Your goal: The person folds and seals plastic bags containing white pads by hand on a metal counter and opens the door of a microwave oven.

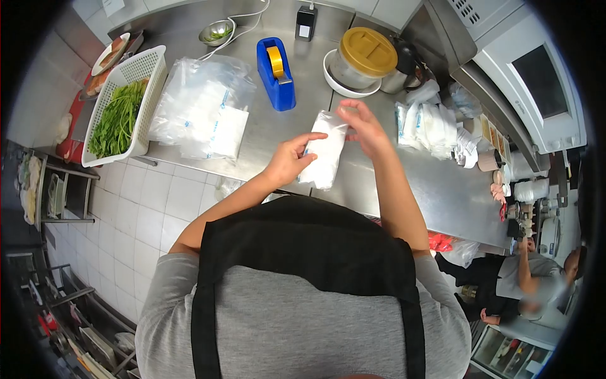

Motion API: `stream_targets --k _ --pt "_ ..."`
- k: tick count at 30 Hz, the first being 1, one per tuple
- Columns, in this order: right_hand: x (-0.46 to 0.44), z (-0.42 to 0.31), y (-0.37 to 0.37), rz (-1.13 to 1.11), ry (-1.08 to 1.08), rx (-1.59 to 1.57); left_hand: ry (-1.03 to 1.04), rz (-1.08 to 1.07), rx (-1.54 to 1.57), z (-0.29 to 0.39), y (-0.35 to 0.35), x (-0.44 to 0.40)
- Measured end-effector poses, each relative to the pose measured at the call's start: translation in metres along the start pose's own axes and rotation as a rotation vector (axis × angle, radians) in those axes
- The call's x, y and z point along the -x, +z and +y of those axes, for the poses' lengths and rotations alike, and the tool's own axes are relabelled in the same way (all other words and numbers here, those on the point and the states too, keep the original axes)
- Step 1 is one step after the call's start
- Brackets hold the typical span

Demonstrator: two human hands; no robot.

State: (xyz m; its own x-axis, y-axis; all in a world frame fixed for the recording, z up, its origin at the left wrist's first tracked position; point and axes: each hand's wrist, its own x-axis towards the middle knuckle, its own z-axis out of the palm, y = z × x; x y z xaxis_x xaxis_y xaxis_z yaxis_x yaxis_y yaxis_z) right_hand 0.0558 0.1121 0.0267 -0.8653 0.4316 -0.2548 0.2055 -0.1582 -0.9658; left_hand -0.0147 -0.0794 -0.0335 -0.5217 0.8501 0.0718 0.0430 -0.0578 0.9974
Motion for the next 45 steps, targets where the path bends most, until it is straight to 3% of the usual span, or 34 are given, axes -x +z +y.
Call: stream_targets --k 4,7,10,13,17,20,23,26,29,33,36,40,45 --pt "0.003 0.018 0.001 -0.087 -0.052 0.082 0.102 -0.031 0.168 -0.002 -0.011 -0.002" --pt "-0.004 0.018 0.006 -0.066 -0.115 -0.027 0.053 -0.074 0.159 0.002 -0.021 -0.004" --pt "0.004 0.018 0.018 0.132 -0.15 -0.212 0.052 0.105 0.086 -0.012 -0.027 -0.009" --pt "0.029 0.032 0.03 0.146 -0.075 -0.004 0.103 0.237 0.08 -0.009 -0.025 -0.011" --pt "0.026 0.069 0.033 0.138 -0.2 0.001 0.101 0.294 0.212 -0.001 -0.018 -0.01" --pt "0.028 0.047 0.041 0.178 0.07 -0.192 0.05 0.235 0.249 -0.002 -0.023 -0.01" --pt "0.011 0.058 0.031 -0.022 0.154 -0.344 0.027 0.178 0.241 -0.003 -0.03 -0.008" --pt "-0.004 0.061 0.039 -0.102 0.262 -0.278 0.074 0.195 0.258 -0.005 -0.044 -0.005" --pt "-0.029 0.04 0.056 0.024 0.131 0.052 0.026 0.268 0.244 -0.013 -0.07 0.007" --pt "-0.093 0.006 0.074 0.092 0.014 0.163 0.051 0.448 0.224 0.009 -0.093 0.023" --pt "-0.136 -0.015 0.091 0.03 0.217 0.365 0.067 0.536 0.144 0.014 -0.106 0.028" --pt "-0.168 -0.014 0.096 -0.075 0.334 0.476 0.108 0.594 0.141 0.015 -0.117 0.03" --pt "-0.122 -0.024 0.088 -0.078 0.199 0.034 0.093 0.631 0.103 0.014 -0.124 0.025"
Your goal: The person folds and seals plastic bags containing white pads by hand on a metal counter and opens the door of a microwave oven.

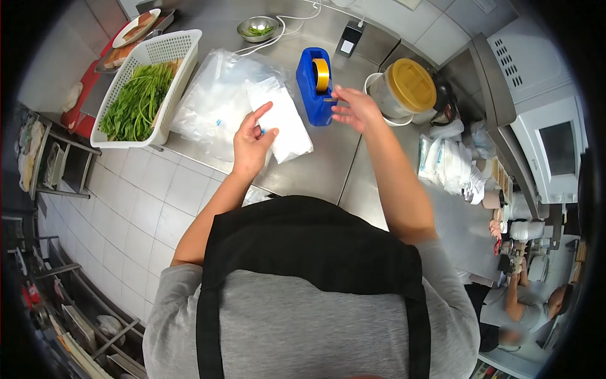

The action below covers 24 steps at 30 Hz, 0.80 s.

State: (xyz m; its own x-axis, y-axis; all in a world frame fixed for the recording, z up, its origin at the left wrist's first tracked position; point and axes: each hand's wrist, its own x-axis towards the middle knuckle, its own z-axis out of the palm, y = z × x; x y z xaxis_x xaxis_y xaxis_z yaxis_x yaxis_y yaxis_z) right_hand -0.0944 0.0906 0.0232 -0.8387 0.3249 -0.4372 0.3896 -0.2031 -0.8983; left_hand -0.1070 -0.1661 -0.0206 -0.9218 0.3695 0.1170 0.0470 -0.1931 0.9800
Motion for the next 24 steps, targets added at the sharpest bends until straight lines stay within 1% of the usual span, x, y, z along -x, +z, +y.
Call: stream_targets --k 1,4,7,10,12,13,16,19,22,24 --pt "0.011 0.005 0.0 -0.003 -0.034 -0.109 -0.005 0.006 -0.017 -0.002 0.0 -0.002" --pt "0.025 0.029 -0.004 -0.028 -0.078 -0.148 0.046 0.015 0.082 0.008 0.009 -0.006" --pt "0.027 0.049 -0.002 0.037 -0.083 -0.129 0.031 -0.003 0.006 0.005 0.006 -0.01" --pt "0.016 0.069 -0.003 0.067 -0.064 -0.082 0.061 -0.017 -0.022 0.007 0.006 -0.008" --pt "0.005 0.081 0.0 0.109 -0.094 -0.065 0.052 -0.018 0.041 0.001 0.006 -0.008" --pt "-0.003 0.088 0.0 0.131 -0.111 -0.051 0.051 -0.016 0.077 -0.001 0.008 -0.008" --pt "-0.038 0.11 -0.018 0.079 -0.278 0.037 0.059 -0.03 0.099 0.004 0.013 -0.006" --pt "-0.029 0.121 -0.039 0.122 -0.48 0.43 0.096 -0.035 0.003 0.006 0.013 -0.006" --pt "0.02 0.077 -0.048 -0.14 -0.543 0.622 0.144 -0.105 -0.189 0.003 0.007 -0.008" --pt "0.07 0.035 -0.04 -0.179 -0.671 0.804 0.182 -0.115 -0.221 0.008 0.014 -0.005"
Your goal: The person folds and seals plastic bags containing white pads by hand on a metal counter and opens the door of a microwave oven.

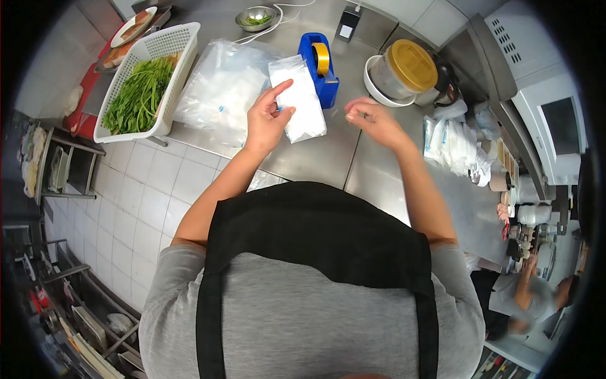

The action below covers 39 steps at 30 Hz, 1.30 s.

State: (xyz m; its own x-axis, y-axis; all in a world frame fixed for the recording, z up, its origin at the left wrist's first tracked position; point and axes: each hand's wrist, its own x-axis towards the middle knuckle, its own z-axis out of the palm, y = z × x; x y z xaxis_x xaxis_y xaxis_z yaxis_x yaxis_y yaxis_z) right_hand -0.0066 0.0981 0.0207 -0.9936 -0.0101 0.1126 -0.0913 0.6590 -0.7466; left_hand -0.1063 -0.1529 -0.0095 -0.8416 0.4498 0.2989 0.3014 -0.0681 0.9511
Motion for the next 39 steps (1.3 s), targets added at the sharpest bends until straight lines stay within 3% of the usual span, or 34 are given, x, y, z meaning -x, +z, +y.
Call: stream_targets --k 4,7,10,16,22,25,28,31,34,37,39 --pt "0.02 -0.061 -0.03 -0.005 -0.222 0.41 0.061 -0.014 -0.011 0.01 0.025 -0.001" --pt "0.031 -0.075 -0.029 0.095 -0.251 0.613 0.135 -0.066 -0.066 0.024 0.041 0.001" --pt "0.036 -0.07 -0.022 0.162 -0.144 0.8 0.186 -0.143 -0.033 0.033 0.059 0.004" --pt "0.05 -0.058 -0.03 0.062 0.241 0.845 0.162 -0.263 0.059 0.042 0.083 0.012" --pt "0.1 -0.04 -0.054 0.481 0.377 0.46 0.142 -0.242 0.049 0.035 0.102 0.015" --pt "0.12 -0.057 -0.024 0.66 0.425 0.172 0.102 -0.226 0.0 0.034 0.114 0.016" --pt "0.126 -0.045 0.007 0.75 0.293 0.113 0.087 -0.259 0.037 0.04 0.133 0.02" --pt "0.127 -0.024 0.009 0.731 0.367 0.054 0.087 -0.331 0.052 0.049 0.147 0.024" --pt "0.136 0.008 0.0 0.661 0.445 -0.682 0.097 -0.417 0.125 0.048 0.159 0.024" --pt "0.156 0.025 -0.021 0.454 0.398 -1.08 0.073 -0.522 0.259 0.04 0.171 0.022" --pt "0.164 0.025 -0.026 0.442 0.39 -1.179 0.056 -0.586 0.309 0.043 0.178 0.024"
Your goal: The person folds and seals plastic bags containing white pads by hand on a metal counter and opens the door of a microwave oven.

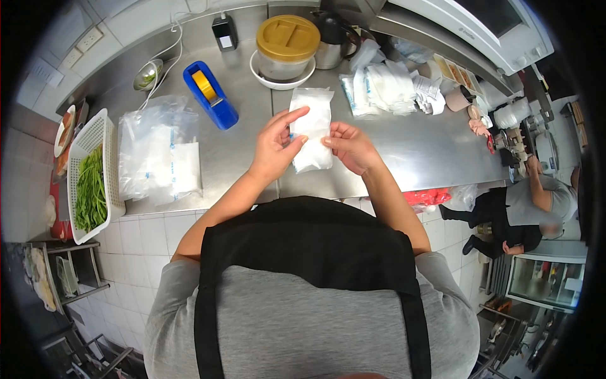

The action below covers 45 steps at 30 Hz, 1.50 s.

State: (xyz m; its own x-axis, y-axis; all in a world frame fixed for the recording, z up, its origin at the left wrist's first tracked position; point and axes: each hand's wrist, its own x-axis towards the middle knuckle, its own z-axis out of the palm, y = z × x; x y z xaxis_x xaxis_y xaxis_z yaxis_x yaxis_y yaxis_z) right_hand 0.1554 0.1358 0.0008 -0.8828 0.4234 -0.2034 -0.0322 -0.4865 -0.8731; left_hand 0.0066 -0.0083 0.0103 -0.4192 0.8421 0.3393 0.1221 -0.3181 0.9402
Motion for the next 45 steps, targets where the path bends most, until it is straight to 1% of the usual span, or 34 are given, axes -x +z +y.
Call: stream_targets --k 4,5,8,9,10,11,13,14,16,19,22,24,25,28,32,34,37,40,43,45 --pt "0.005 0.005 -0.029 -0.078 0.044 -0.08 -0.042 -0.031 -0.002 -0.014 0.013 -0.008" --pt "0.006 0.008 -0.036 0.012 0.07 -0.079 -0.055 -0.039 -0.018 -0.019 0.017 -0.01" --pt "0.006 0.0 -0.07 0.187 0.069 0.411 -0.122 -0.012 -0.066 -0.04 0.017 -0.006" --pt "0.001 -0.004 -0.09 0.285 -0.053 0.51 -0.154 0.009 -0.081 -0.047 0.014 -0.001" --pt "-0.009 -0.009 -0.118 0.427 -0.195 0.667 -0.169 0.033 -0.097 -0.049 0.011 0.003" --pt "-0.016 -0.026 -0.147 0.521 -0.348 0.921 -0.187 0.059 -0.115 -0.05 0.006 0.009" --pt "-0.019 -0.081 -0.142 0.775 -0.527 1.213 -0.208 0.117 -0.134 -0.053 -0.003 0.015" --pt "-0.023 -0.102 -0.133 0.831 -0.627 1.41 -0.213 0.151 -0.135 -0.055 -0.007 0.018" --pt "-0.043 -0.116 -0.136 0.697 -0.626 1.528 -0.224 0.205 -0.149 -0.053 -0.01 0.024" --pt "-0.093 -0.108 -0.176 0.658 -0.554 1.461 -0.234 0.268 -0.178 -0.043 -0.015 0.028" --pt "-0.11 -0.086 -0.203 0.583 -0.692 1.465 -0.235 0.35 -0.192 -0.041 -0.028 0.043" --pt "-0.109 -0.072 -0.198 0.606 -0.766 1.721 -0.217 0.418 -0.21 -0.047 -0.041 0.058" --pt "-0.107 -0.06 -0.192 0.6 -0.807 1.845 -0.242 0.449 -0.227 -0.043 -0.044 0.064" --pt "-0.115 -0.032 -0.205 0.583 -0.426 2.016 -0.212 0.499 -0.248 -0.046 -0.055 0.085" --pt "-0.129 -0.034 -0.216 0.511 -0.28 2.018 -0.216 0.574 -0.255 -0.043 -0.062 0.102" --pt "-0.129 -0.034 -0.217 0.567 -0.373 1.968 -0.231 0.624 -0.309 -0.032 -0.069 0.107" --pt "-0.098 -0.035 -0.181 0.612 -0.727 1.858 -0.125 0.751 -0.654 -0.019 -0.098 0.116" --pt "-0.064 -0.016 -0.144 0.487 -0.934 1.611 -0.057 0.872 -1.255 -0.013 -0.148 0.129" --pt "-0.042 0.027 -0.128 0.33 -0.792 1.516 -0.138 0.988 -1.447 0.001 -0.195 0.127" --pt "-0.033 0.057 -0.12 0.239 -0.713 1.489 -0.308 0.977 -1.37 -0.001 -0.226 0.114"
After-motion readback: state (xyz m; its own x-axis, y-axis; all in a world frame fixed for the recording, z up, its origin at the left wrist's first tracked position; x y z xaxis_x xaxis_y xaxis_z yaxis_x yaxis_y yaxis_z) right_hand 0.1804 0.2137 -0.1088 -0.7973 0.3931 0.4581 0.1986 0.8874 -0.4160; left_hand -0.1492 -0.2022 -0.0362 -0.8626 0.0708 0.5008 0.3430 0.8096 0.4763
